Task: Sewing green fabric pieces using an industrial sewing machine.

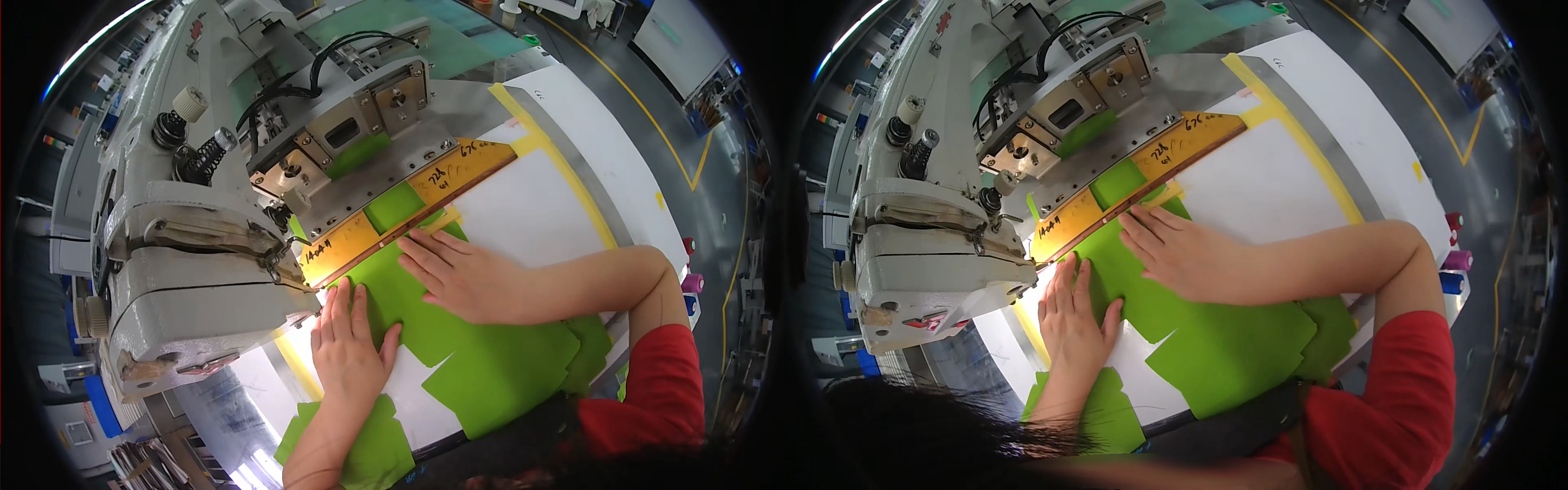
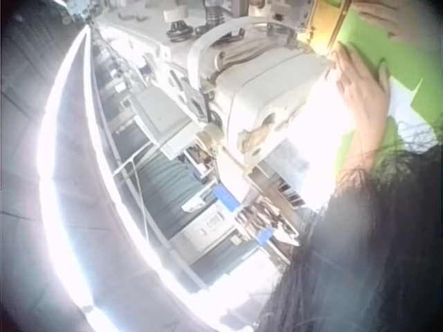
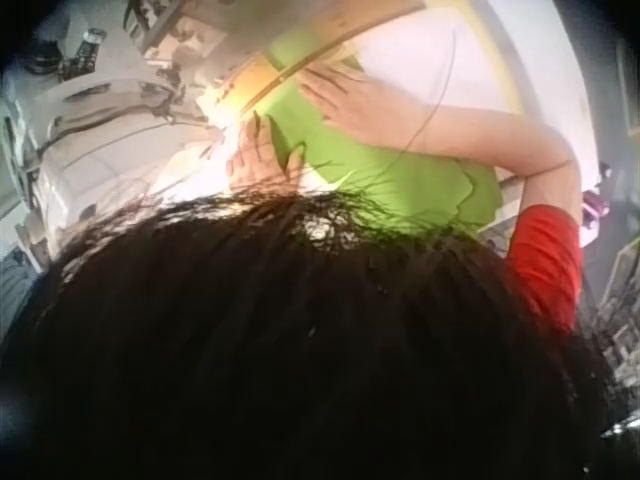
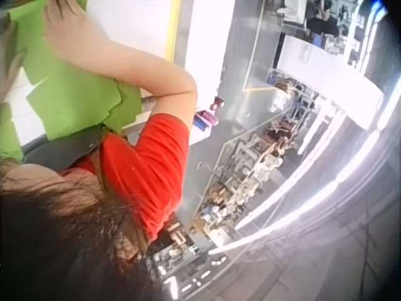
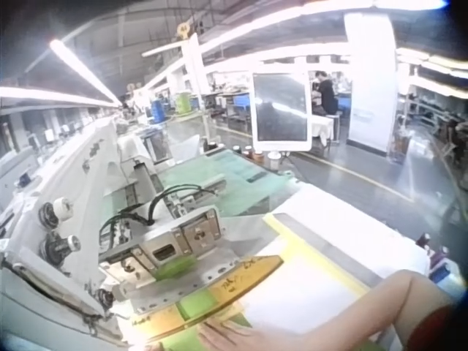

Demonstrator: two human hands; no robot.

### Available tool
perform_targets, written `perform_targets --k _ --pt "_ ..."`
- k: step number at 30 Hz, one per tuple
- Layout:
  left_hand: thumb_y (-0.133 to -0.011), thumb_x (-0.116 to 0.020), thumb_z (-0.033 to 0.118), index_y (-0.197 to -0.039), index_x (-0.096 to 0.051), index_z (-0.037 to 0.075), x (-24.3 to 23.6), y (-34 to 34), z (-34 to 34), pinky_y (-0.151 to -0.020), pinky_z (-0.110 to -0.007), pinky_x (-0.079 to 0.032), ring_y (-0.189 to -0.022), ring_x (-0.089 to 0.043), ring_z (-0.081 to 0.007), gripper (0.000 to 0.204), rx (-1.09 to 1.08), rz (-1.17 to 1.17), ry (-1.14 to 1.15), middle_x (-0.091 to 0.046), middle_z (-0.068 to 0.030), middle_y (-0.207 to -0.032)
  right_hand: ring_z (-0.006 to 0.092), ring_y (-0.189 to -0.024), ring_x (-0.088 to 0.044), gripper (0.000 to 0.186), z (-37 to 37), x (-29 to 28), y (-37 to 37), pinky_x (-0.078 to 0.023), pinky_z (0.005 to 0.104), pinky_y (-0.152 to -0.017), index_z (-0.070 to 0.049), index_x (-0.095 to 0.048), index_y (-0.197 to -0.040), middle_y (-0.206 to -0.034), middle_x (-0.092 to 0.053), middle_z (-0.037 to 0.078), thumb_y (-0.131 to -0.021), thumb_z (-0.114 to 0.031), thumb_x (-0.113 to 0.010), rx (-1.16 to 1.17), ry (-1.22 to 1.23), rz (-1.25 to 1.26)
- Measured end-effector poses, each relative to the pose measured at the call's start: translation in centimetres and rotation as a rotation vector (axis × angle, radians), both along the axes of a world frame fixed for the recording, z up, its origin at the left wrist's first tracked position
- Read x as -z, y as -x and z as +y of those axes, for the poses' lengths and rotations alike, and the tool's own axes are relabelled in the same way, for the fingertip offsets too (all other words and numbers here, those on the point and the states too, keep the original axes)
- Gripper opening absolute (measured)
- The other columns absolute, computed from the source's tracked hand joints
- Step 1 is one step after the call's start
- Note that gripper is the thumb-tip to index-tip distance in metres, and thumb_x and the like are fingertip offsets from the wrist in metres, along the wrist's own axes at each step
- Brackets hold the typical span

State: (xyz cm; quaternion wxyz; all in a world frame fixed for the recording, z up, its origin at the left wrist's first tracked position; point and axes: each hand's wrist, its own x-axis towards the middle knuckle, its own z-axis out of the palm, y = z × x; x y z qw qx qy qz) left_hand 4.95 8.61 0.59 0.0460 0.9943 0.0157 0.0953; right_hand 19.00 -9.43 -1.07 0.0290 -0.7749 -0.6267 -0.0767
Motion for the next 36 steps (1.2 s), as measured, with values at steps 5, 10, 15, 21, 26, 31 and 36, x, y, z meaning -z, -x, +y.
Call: perform_targets --k 5,10,15,21,26,31,36 --pt "-0.081 -0.068 0.03 -0.133 -0.046 -0.001 -0.3 0.0 -0.1 -0.102 -0.045 -0.036 -0.127 -0.044 -0.0365 0.065 -0.012 0.026 -0.004 -0.045 -0.0198 -0.138 0.0352 -0.135 -0.037 0.057 0.0 0.2 -0.1 -0.03 0.0437 -0.111 0.009 -0.046 -0.132 -0.142 -0.04 0.026 -0.094 -0.033 -0.051 -0.007 -0.017 0.009" --pt "-0.082 -0.067 0.033 -0.131 -0.05 -0.001 0.1 -0.3 0.2 -0.101 -0.047 -0.039 -0.125 -0.046 -0.0363 0.061 0.045 -0.002 -0.025 -0.046 -0.0201 -0.138 0.0343 -0.135 -0.037 0.055 0.1 -0.2 -0.2 -0.031 0.0449 -0.11 0.008 -0.047 -0.132 -0.143 -0.04 0.023 -0.094 -0.033 -0.051 -0.017 -0.012 -0.012" --pt "-0.083 -0.065 0.031 -0.132 -0.052 0.005 -0.2 -0.7 0.4 -0.101 -0.046 -0.038 -0.127 -0.044 -0.035 0.058 0.097 0.013 0.012 -0.044 -0.0169 -0.142 0.032 -0.136 -0.037 0.052 0.1 0.4 -0.5 -0.032 0.0454 -0.109 0.005 -0.048 -0.132 -0.143 -0.041 0.021 -0.093 -0.03 -0.052 -0.08 -0.036 0.005" --pt "-0.082 -0.064 0.027 -0.135 -0.05 0.007 -0.1 -0.6 -0.3 -0.104 -0.043 -0.033 -0.131 -0.041 -0.031 0.058 0.019 0.018 -0.013 -0.043 -0.0128 -0.144 0.0281 -0.134 -0.041 0.054 0.1 1.2 -2.2 -0.032 0.0432 -0.11 0.002 -0.046 -0.135 -0.143 -0.042 0.018 -0.092 -0.029 -0.054 -0.138 -0.082 0.032" --pt "-0.082 -0.063 0.028 -0.135 -0.05 0.008 0.3 -0.5 -0.3 -0.103 -0.043 -0.034 -0.129 -0.044 -0.0301 0.058 0.0 -0.006 -0.037 -0.044 -0.0121 -0.144 0.0231 -0.112 -0.055 0.035 0.6 -0.4 -4.7 -0.041 0.0376 -0.098 -0.004 -0.061 -0.114 -0.119 -0.058 0.01 -0.087 -0.027 -0.061 -0.15 -0.247 0.103" --pt "-0.083 -0.062 0.03 -0.134 -0.052 0.007 -0.1 -0.7 -0.5 -0.102 -0.041 -0.035 -0.129 -0.044 -0.0291 0.057 0.003 -0.01 -0.072 -0.045 -0.0125 -0.143 0.019 -0.085 -0.059 0.016 2.5 -1.7 -7.0 -0.044 0.0334 -0.081 -0.008 -0.066 -0.084 -0.087 -0.061 0.003 -0.082 -0.024 -0.066 -0.029 -0.219 0.082" --pt "-0.083 -0.063 0.03 -0.134 -0.052 0.007 0.0 -1.0 -0.4 -0.104 -0.042 -0.034 -0.129 -0.043 -0.0283 0.057 0.007 -0.018 -0.054 -0.044 -0.0127 -0.143 0.019 -0.086 -0.06 0.013 3.9 -3.6 -7.0 -0.044 0.033 -0.081 -0.008 -0.065 -0.082 -0.081 -0.06 0.003 -0.079 -0.021 -0.066 0.006 0.125 0.051"
